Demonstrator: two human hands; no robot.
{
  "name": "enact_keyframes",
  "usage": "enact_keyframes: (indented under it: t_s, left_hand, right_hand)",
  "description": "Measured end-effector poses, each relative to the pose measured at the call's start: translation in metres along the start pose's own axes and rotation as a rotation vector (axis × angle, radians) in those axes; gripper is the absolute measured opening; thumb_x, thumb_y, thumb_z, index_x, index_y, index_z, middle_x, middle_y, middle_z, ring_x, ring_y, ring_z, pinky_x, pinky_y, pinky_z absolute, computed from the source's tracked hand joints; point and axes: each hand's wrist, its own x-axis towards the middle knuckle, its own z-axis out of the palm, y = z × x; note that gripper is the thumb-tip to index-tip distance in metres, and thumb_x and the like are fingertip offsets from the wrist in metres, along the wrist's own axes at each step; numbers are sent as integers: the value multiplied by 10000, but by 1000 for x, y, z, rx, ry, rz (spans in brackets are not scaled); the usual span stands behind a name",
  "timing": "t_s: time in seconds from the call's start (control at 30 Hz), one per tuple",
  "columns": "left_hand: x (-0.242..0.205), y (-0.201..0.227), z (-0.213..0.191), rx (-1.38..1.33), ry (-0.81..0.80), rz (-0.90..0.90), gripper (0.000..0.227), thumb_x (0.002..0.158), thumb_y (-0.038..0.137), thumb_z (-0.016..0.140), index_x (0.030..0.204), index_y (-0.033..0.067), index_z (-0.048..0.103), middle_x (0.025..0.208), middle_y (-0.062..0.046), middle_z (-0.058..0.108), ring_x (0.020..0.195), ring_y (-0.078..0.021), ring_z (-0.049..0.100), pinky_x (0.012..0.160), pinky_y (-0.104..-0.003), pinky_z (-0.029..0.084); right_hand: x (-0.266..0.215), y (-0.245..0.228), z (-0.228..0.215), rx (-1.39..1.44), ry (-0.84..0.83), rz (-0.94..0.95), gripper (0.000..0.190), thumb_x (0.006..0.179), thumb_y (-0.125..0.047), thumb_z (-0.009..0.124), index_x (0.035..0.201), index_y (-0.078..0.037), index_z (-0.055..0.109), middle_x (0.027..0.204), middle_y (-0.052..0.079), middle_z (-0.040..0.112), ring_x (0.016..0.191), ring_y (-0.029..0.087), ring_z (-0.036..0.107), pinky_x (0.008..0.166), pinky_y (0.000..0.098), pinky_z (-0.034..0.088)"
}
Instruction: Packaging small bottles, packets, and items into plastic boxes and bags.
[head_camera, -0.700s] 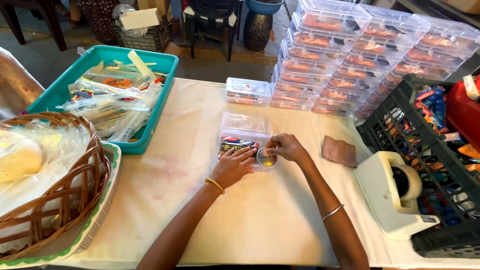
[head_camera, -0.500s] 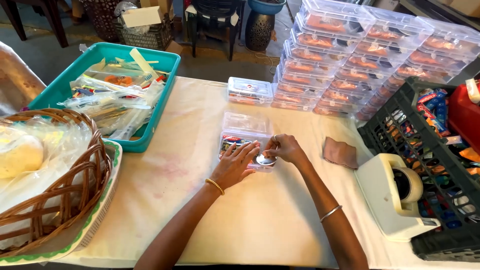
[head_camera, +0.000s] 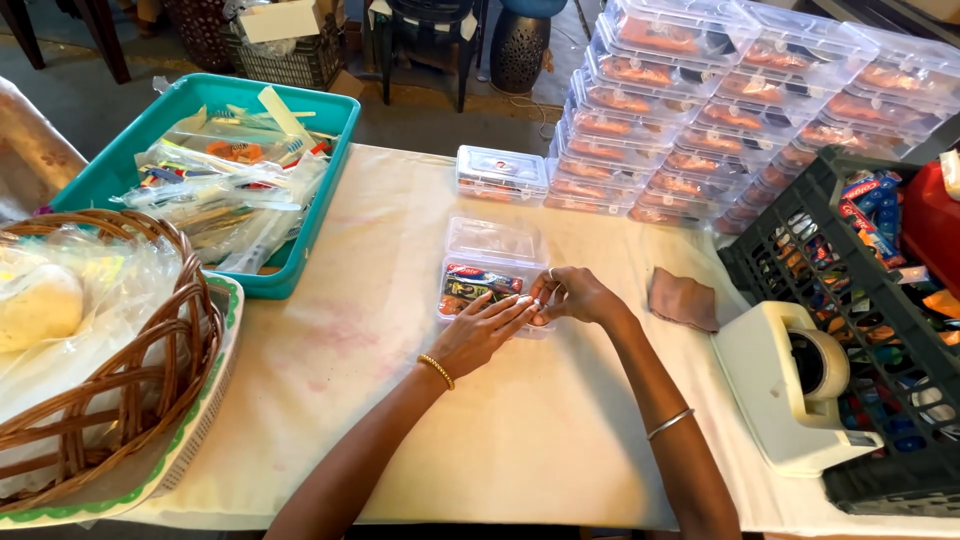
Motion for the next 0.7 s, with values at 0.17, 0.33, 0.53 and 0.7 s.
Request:
enact_keyframes:
  t_s: [0.17,0.33,0.53,0.7]
  left_hand:
    - [-1,3,1,-108,60,-39,562,927,148,674,1470,116,531,1561,-25,501,1441,-191,466,1146,-427,405]
    - [0,4,0,-161,57,-67,559,909,130,684,1452,111,550,1516,-45,541,1421,-201,488,1129,-429,409]
    - [0,4,3,-148,37,-69,547,956,140,656,1486,117,527,1545,-49,500,1429,-197,458,1155,-466,384]
    - [10,14,-25,65,38,10,705,869,89,648,1539,173,444,1611,6,384,1485,-194,375,1182,-527,329]
  right_hand:
    - [-6,-20,1,-38,-7,44,418,622,-84,919,992,-90,723,827,20,742,767,150,702,686,309,539]
    - [6,9,4,-2,-1,-1,426,602,-89,935,965,-94,711,812,39,734,757,155,704,678,293,551]
    - [38,67,15,46,573,207,518,883,-401,813,1194,-30,627,871,77,714,774,167,677,707,312,540]
    - [66,110,44,747,324,121,650,966,-397,690,1446,-17,471,1227,44,695,1079,88,670,923,270,542]
